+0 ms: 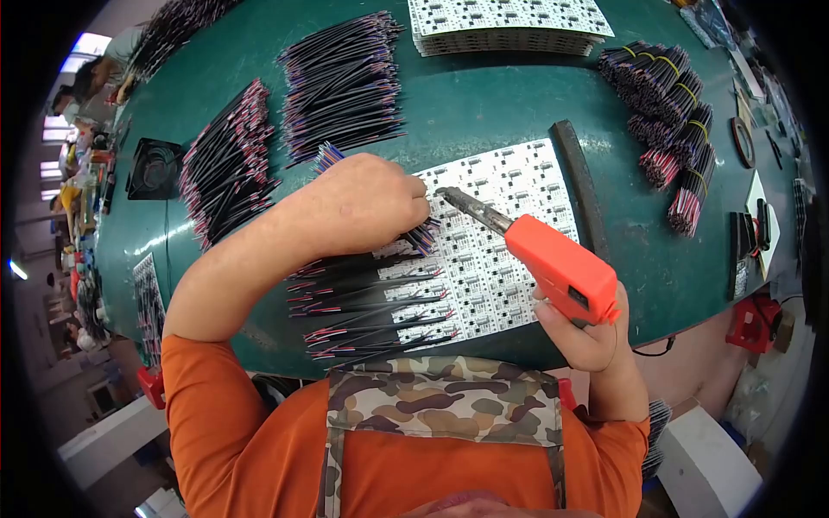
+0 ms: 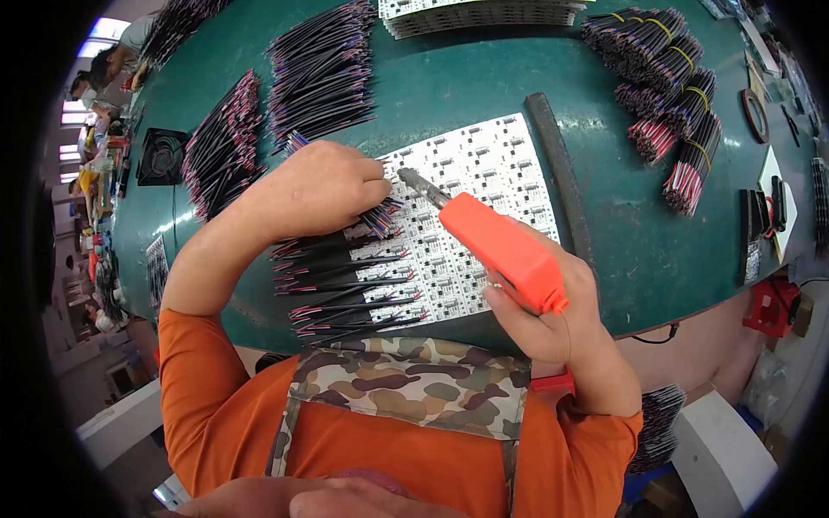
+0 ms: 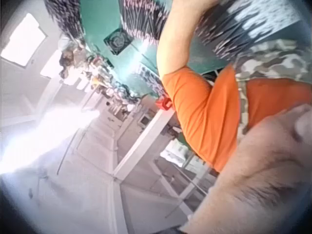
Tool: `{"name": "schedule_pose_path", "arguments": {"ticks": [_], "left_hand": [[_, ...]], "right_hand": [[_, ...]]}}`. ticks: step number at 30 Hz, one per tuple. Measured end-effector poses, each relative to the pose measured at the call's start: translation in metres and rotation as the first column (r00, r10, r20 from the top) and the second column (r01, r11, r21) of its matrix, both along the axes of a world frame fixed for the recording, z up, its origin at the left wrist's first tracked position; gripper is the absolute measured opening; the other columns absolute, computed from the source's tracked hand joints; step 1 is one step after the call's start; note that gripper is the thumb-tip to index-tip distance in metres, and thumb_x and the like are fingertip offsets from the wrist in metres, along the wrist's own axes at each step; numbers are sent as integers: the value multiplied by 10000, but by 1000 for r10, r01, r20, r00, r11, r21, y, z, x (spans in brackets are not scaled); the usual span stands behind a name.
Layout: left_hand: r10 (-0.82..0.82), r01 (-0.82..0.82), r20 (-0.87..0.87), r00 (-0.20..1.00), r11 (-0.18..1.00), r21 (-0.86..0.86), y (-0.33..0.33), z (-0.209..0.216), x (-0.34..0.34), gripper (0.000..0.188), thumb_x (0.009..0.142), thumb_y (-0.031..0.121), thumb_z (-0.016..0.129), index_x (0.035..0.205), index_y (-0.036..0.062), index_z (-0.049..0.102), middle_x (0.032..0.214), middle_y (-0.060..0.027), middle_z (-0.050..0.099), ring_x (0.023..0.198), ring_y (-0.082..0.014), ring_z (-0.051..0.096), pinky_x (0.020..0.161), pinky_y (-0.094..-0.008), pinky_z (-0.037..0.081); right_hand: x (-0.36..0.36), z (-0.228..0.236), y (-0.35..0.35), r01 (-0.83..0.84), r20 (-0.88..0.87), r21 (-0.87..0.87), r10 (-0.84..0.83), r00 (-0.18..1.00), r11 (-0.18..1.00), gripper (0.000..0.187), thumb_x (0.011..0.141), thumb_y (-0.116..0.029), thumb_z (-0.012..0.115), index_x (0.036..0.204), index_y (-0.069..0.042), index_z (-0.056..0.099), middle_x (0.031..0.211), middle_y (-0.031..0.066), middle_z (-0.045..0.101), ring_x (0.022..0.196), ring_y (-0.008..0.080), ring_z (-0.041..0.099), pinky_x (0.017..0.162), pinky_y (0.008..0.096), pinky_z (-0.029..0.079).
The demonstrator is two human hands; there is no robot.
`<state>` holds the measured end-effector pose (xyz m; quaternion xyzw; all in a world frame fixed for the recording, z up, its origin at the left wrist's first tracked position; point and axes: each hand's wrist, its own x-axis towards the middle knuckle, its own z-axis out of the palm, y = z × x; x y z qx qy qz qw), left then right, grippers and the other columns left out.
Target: The person solders wiring connections onto an LED circuit board with a soldering iron.
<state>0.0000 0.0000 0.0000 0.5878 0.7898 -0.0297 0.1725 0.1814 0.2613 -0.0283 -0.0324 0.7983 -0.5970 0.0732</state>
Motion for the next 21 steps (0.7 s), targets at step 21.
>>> {"name": "schedule_pose_path", "arguments": {"ticks": [21], "left_hand": [[192, -212, 92, 977, 921, 326, -31, -19, 23, 393, 669, 29, 693, 1049, 110, 639, 790, -63, 586, 718, -310, 626, 585, -419, 500]], "right_hand": [[9, -1, 5, 5, -200, 6, -4, 980, 1000, 390, 797, -21, 648, 1173, 74, 609, 1012, 175, 713, 914, 255, 701, 841, 349, 538]]}}
